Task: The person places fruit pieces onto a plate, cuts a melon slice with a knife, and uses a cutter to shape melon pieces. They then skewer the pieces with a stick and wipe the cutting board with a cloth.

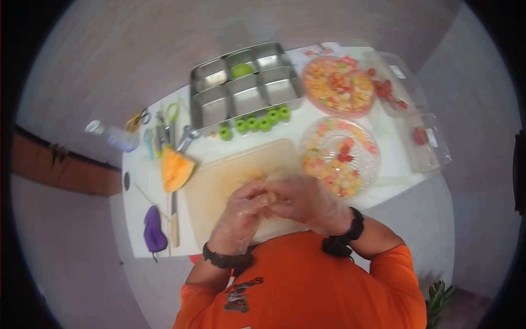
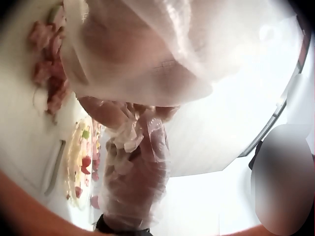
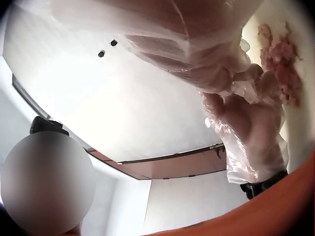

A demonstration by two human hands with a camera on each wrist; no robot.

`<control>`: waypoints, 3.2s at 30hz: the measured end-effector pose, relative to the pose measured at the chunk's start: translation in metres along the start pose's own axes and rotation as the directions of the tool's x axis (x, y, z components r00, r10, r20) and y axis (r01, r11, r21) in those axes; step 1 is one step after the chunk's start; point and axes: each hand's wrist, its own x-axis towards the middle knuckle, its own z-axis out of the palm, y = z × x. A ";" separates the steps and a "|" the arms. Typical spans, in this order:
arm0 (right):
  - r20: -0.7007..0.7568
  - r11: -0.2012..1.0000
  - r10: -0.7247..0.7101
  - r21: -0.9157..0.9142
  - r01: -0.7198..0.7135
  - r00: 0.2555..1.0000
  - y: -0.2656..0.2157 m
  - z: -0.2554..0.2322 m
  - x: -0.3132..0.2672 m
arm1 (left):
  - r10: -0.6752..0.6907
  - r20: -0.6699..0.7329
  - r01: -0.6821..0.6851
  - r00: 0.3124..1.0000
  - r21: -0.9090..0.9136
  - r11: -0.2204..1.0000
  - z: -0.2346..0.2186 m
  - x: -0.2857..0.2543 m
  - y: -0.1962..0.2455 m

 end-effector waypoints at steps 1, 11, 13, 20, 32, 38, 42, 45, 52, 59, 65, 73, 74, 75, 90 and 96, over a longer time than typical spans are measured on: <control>-0.051 0.998 -0.051 -0.024 0.050 0.997 0.007 0.003 -0.002 | -0.012 -0.007 0.012 1.000 -0.010 1.000 -0.002 0.004 -0.005; -0.098 0.969 0.131 0.224 -0.106 0.987 0.027 0.004 -0.035 | -0.096 0.035 0.097 0.995 -0.034 0.995 0.023 0.012 0.000; -0.078 0.962 0.155 0.241 -0.132 0.985 0.028 0.002 -0.040 | -0.117 0.065 0.118 0.991 -0.017 0.993 0.016 0.017 -0.005; 0.031 0.956 0.200 0.211 -0.202 0.979 0.030 -0.001 -0.050 | -0.156 0.063 0.155 0.986 0.010 0.988 0.009 0.021 -0.014; 0.001 0.922 0.190 0.343 -0.179 0.982 0.029 -0.006 -0.050 | -0.129 0.094 0.127 0.987 0.026 0.992 0.025 0.020 -0.005; -0.104 0.963 0.095 0.262 -0.064 0.990 0.027 -0.004 -0.045 | -0.140 0.097 0.146 0.985 -0.059 0.988 0.021 0.018 -0.010; -0.004 0.871 0.267 0.429 -0.240 0.964 0.024 0.001 -0.046 | -0.118 0.063 0.122 0.991 -0.066 0.990 0.009 0.019 -0.017; 0.009 0.633 0.409 0.717 -0.292 0.912 0.020 0.006 -0.046 | -0.108 0.077 0.118 0.991 -0.142 0.983 0.007 0.022 -0.024; 0.053 0.549 0.451 0.771 -0.323 0.891 0.020 0.006 -0.044 | -0.081 0.080 0.100 0.993 -0.265 0.959 0.007 0.021 -0.022; -0.059 0.828 0.377 0.470 -0.307 0.924 0.031 0.009 -0.045 | -0.055 -0.013 0.052 0.998 -0.170 0.984 0.011 0.021 -0.023; -0.072 0.820 0.345 0.508 -0.263 0.936 0.029 -0.003 -0.049 | -0.096 -0.074 0.088 0.993 -0.104 0.991 0.010 0.024 -0.025; -0.323 0.933 0.064 -0.315 -0.171 0.944 0.073 -0.069 -0.032 | -0.085 -0.081 0.078 0.993 -0.083 0.994 0.012 0.026 -0.023; -0.287 0.929 0.089 -0.322 -0.184 0.954 0.083 -0.071 -0.032 | -0.088 -0.071 0.082 0.994 -0.079 0.993 0.012 0.026 -0.023; -0.251 0.925 0.115 -0.327 -0.196 0.961 0.082 -0.074 -0.030 | -0.085 -0.068 0.079 0.994 -0.082 0.993 0.011 0.026 -0.024; -0.224 0.982 0.017 -0.182 -0.059 0.974 -0.001 -0.053 -0.049 | -0.089 -0.091 0.093 0.992 0.035 0.995 0.016 0.024 -0.026; -0.138 0.982 0.080 -0.158 -0.102 0.987 0.008 -0.020 -0.052 | -0.154 -0.008 0.153 0.988 0.126 0.980 0.016 0.027 -0.029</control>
